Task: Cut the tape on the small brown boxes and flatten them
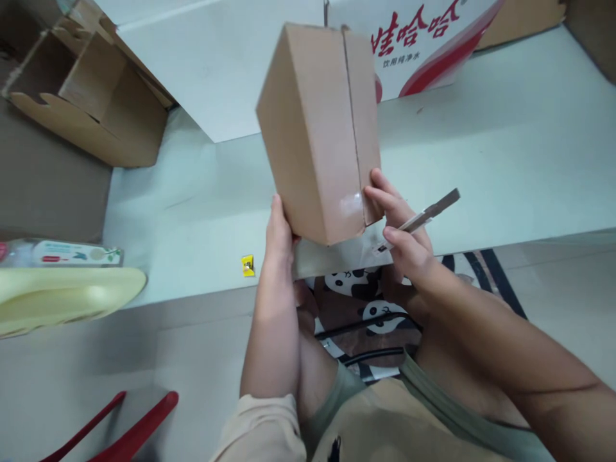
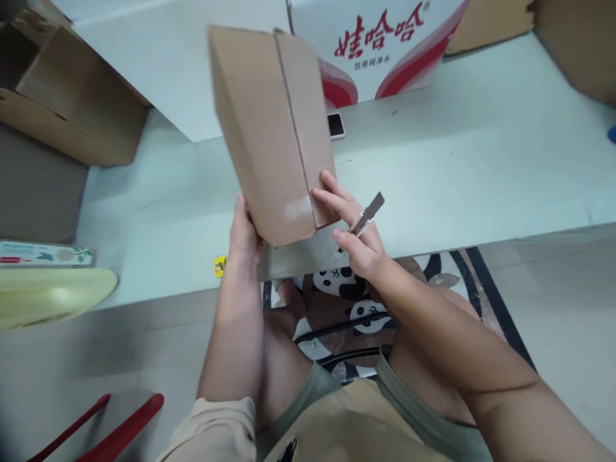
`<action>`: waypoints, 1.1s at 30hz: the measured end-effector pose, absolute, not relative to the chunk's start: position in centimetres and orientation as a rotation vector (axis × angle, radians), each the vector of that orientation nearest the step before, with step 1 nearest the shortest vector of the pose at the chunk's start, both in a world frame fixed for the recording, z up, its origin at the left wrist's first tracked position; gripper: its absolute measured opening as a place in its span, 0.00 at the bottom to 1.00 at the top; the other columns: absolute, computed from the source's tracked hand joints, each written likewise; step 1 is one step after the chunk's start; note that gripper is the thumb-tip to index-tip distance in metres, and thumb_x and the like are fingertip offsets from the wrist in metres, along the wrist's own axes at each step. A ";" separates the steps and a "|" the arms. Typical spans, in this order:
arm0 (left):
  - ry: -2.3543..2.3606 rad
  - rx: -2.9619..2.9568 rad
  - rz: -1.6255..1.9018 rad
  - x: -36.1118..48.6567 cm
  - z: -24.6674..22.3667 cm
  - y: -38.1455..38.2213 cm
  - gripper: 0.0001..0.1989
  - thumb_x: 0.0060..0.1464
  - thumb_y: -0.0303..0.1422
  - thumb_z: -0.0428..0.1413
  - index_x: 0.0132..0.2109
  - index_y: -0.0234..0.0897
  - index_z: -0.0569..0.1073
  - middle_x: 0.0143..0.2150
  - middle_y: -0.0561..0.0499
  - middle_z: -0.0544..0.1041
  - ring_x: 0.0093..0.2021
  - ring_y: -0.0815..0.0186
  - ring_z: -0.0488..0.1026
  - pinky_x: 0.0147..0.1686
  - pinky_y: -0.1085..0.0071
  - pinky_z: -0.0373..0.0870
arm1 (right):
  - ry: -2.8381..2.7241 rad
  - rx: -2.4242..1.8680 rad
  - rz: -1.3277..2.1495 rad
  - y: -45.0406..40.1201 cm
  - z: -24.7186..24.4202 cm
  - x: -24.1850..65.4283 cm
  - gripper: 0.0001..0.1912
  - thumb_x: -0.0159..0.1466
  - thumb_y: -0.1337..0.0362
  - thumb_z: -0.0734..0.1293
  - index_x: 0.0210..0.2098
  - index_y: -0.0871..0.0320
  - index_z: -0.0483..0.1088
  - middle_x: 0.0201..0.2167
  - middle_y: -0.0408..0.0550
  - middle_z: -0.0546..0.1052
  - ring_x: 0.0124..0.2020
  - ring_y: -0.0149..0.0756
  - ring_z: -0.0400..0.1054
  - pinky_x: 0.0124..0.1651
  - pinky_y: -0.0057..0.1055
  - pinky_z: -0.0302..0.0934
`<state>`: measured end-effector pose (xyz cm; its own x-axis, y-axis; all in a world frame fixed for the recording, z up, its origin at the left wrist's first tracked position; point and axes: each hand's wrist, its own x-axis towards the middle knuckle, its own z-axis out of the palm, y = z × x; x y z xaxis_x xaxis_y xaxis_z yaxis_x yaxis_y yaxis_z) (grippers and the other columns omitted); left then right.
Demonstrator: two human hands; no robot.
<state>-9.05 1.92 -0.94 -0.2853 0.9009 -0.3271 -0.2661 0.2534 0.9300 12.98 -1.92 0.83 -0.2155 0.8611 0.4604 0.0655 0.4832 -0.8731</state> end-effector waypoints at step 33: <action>1.572 2.063 1.639 -8.3 3.1 -3.4 0.19 0.56 0.25 0.50 0.44 0.46 0.83 0.47 0.55 0.85 0.56 0.60 0.75 0.68 0.55 0.55 | -0.971 -1.120 1.300 0.6 1.8 14.6 0.18 0.66 0.42 0.60 0.41 0.48 0.55 0.15 0.31 0.58 0.12 0.27 0.46 0.16 0.25 0.45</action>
<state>-8.30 -3.42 3.08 -0.0943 0.7274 0.6797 0.6490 -0.4728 0.5960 14.59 0.56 1.85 0.0586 0.9960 -0.0674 -0.2183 -0.0531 -0.9744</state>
